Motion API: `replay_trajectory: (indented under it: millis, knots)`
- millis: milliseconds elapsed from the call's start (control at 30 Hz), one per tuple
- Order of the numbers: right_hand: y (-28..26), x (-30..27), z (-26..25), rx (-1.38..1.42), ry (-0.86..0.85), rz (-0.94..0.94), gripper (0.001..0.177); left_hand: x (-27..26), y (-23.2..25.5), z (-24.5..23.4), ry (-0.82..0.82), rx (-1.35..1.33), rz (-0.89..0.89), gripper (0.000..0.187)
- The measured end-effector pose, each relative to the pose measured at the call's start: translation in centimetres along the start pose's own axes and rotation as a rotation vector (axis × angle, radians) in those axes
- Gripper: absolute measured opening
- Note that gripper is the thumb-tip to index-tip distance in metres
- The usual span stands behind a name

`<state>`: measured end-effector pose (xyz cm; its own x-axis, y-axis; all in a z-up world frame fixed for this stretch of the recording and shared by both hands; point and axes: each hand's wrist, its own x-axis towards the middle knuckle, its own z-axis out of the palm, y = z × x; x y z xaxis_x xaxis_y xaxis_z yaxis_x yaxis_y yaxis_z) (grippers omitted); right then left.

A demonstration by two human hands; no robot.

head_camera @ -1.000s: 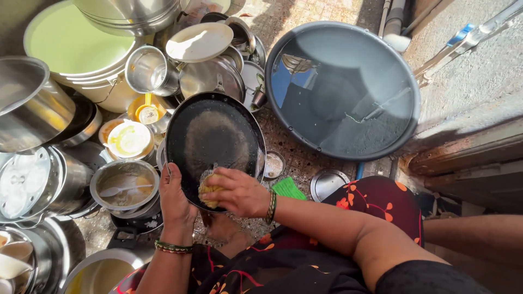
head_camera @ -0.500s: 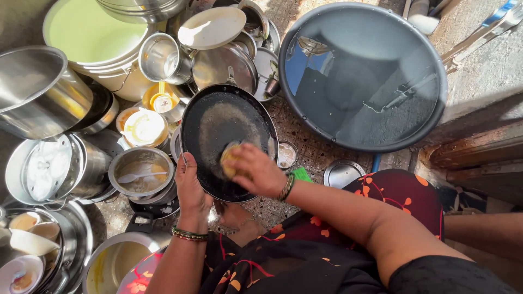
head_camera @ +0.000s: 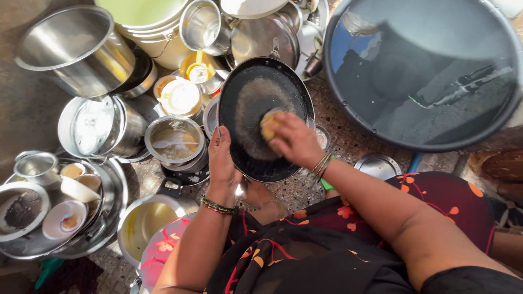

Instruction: Washing various metal pots, lids, and pans using a scrub pad and water in an outdoor washing area.

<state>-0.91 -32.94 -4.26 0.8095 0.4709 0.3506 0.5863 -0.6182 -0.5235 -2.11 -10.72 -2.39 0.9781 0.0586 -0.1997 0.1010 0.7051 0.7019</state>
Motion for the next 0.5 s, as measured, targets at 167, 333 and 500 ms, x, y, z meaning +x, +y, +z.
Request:
replay_trajectory:
  millis: [167, 333, 500]
  knots:
    - [-3.5, 0.4, 0.6, -0.015, 0.022, -0.019, 0.050, 1.4, -1.3, -1.5, 0.046, 0.049, 0.040, 0.038]
    - [-1.4, 0.0, 0.4, 0.006, -0.014, -0.016, 0.047, 0.2, -1.0, -1.4, 0.028, 0.023, 0.018, 0.037]
    - [-5.1, 1.8, 0.9, -0.032, -0.007, -0.120, 0.062, 1.6, -2.4, -2.8, -0.034, -0.008, -0.031, 0.036]
